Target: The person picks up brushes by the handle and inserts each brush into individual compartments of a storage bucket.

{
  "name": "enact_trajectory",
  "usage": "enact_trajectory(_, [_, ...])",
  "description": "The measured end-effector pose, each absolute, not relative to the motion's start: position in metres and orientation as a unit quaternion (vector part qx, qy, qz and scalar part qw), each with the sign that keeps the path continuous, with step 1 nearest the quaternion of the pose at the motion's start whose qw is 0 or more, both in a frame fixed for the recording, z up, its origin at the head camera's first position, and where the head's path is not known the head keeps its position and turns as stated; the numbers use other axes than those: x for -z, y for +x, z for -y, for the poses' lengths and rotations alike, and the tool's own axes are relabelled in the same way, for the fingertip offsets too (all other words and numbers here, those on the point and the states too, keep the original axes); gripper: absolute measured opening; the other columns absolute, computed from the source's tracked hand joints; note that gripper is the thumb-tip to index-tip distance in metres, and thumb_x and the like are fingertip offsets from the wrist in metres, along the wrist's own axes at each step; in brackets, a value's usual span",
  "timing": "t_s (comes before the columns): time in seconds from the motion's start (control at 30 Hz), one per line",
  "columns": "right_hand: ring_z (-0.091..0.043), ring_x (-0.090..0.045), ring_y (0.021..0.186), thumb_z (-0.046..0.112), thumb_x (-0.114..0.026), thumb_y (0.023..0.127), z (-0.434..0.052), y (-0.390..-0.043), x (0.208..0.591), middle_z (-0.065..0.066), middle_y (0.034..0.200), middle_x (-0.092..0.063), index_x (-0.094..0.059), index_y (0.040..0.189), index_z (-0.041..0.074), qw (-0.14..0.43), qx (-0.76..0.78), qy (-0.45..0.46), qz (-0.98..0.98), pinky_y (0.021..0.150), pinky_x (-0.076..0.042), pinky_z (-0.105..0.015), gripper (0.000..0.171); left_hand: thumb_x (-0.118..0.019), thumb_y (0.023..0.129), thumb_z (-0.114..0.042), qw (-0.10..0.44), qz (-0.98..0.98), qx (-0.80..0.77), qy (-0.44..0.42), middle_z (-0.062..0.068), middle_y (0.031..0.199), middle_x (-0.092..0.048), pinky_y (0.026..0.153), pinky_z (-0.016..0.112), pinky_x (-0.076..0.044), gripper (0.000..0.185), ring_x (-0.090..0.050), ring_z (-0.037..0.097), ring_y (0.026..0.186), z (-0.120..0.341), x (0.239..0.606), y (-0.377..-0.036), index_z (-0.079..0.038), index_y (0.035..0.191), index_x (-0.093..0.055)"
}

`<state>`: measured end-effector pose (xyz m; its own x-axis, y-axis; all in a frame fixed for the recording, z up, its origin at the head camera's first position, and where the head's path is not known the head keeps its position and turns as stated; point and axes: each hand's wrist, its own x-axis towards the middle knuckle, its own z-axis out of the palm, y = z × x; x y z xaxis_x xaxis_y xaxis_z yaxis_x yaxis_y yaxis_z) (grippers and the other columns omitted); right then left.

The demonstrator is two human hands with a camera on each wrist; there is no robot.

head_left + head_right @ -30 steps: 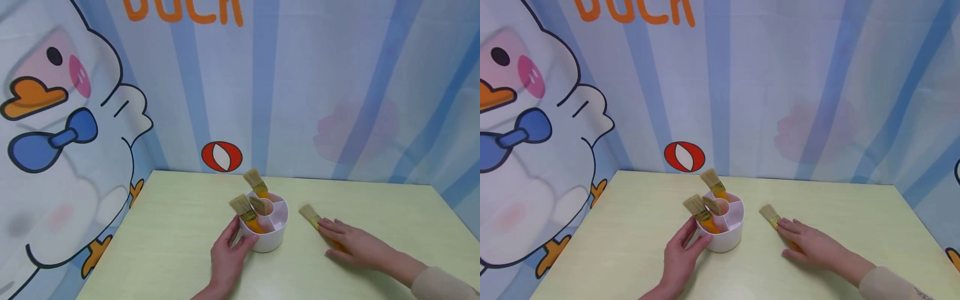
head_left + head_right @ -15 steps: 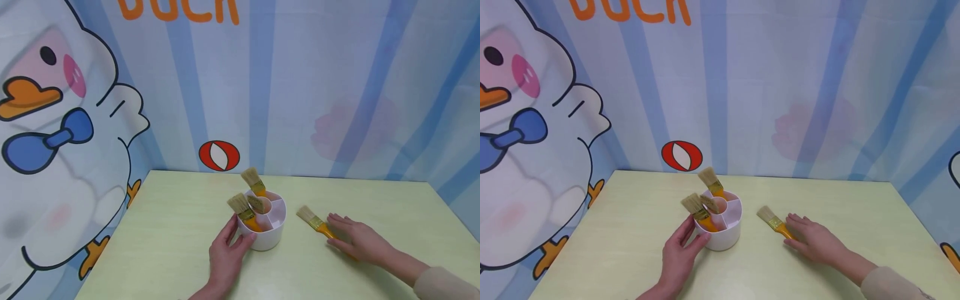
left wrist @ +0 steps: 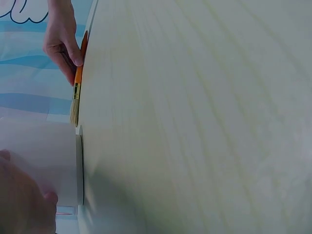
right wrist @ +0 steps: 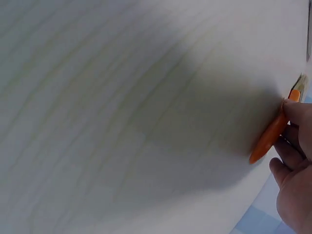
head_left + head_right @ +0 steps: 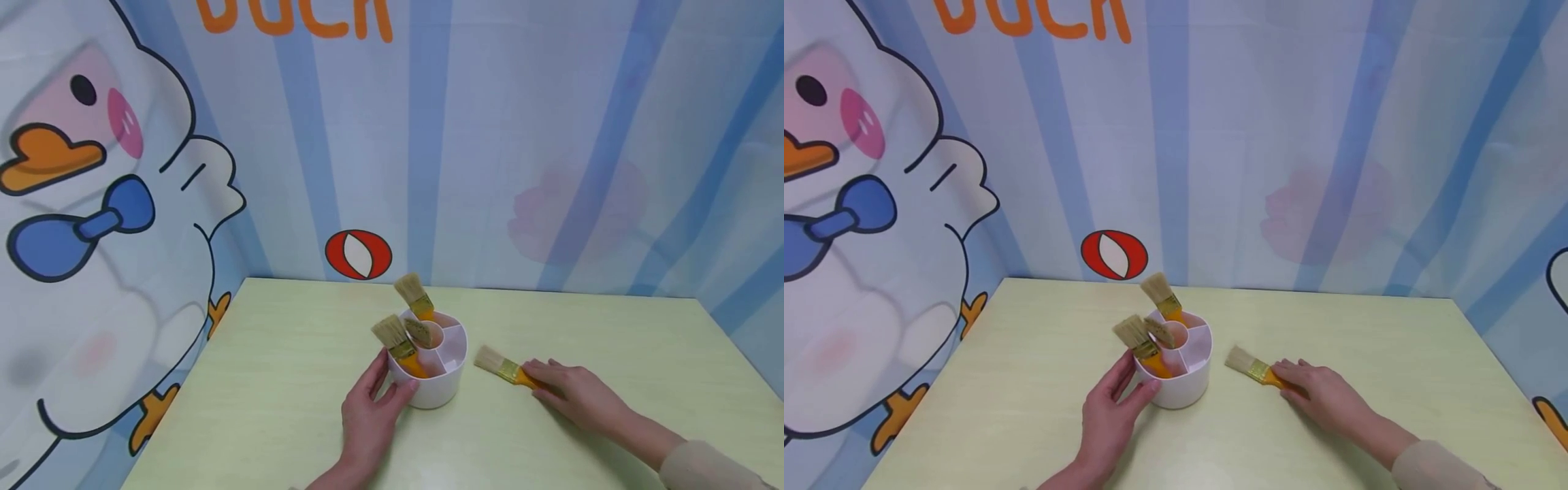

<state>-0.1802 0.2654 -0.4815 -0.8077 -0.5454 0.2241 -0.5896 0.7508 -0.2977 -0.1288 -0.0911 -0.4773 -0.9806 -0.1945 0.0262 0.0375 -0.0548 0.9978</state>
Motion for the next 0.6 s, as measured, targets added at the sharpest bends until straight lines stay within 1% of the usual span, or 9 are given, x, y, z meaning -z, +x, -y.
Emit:
enact_trajectory(0.13, [-0.041,-0.074,0.114,0.006,-0.081,0.093,-0.265,-0.183,0.485,-0.018,0.13,-0.075,-0.076,0.133,0.007,0.082,-0.181,0.325,0.924,0.095,-0.062,-0.055,0.041,-0.089,0.09,-0.015,0.077,0.683,0.724,0.06,0.015,0.159,-0.054,0.104,0.034,-0.057,0.073,-0.053,0.032,0.146,0.091,0.477,-0.129,-0.003,0.154,-0.056])
enact_trajectory(0.37, [-0.035,-0.077,0.109,0.005,-0.084,0.089,-0.258,-0.185,0.488,-0.013,0.124,-0.078,-0.079,0.128,0.009,0.115,-0.176,0.342,0.916,0.091,-0.065,-0.051,0.04,-0.088,0.09,-0.014,0.078,0.678,0.729,0.057,0.016,0.16,-0.053,0.105,0.034,-0.057,0.073,-0.052,0.033,0.146,0.091,0.478,-0.129,-0.002,0.155,-0.055])
enact_trajectory(0.5, [-0.031,-0.078,0.105,0.003,-0.085,0.087,-0.255,-0.186,0.487,-0.01,0.12,-0.08,-0.081,0.125,0.009,0.124,-0.165,0.352,0.913,0.086,-0.067,-0.046,0.039,-0.088,0.09,-0.015,0.079,0.679,0.728,0.055,0.017,0.16,-0.053,0.105,0.034,-0.057,0.073,-0.052,0.033,0.146,0.091,0.478,-0.128,-0.002,0.155,-0.055])
enact_trajectory(0.6, [-0.026,-0.08,0.1,0.001,-0.087,0.084,-0.254,-0.187,0.488,-0.008,0.114,-0.081,-0.082,0.12,0.008,0.139,-0.153,0.369,0.906,0.08,-0.068,-0.042,0.038,-0.089,0.09,-0.015,0.078,0.681,0.726,0.057,0.017,0.16,-0.053,0.105,0.034,-0.057,0.074,-0.053,0.033,0.146,0.091,0.479,-0.129,-0.002,0.155,-0.055])
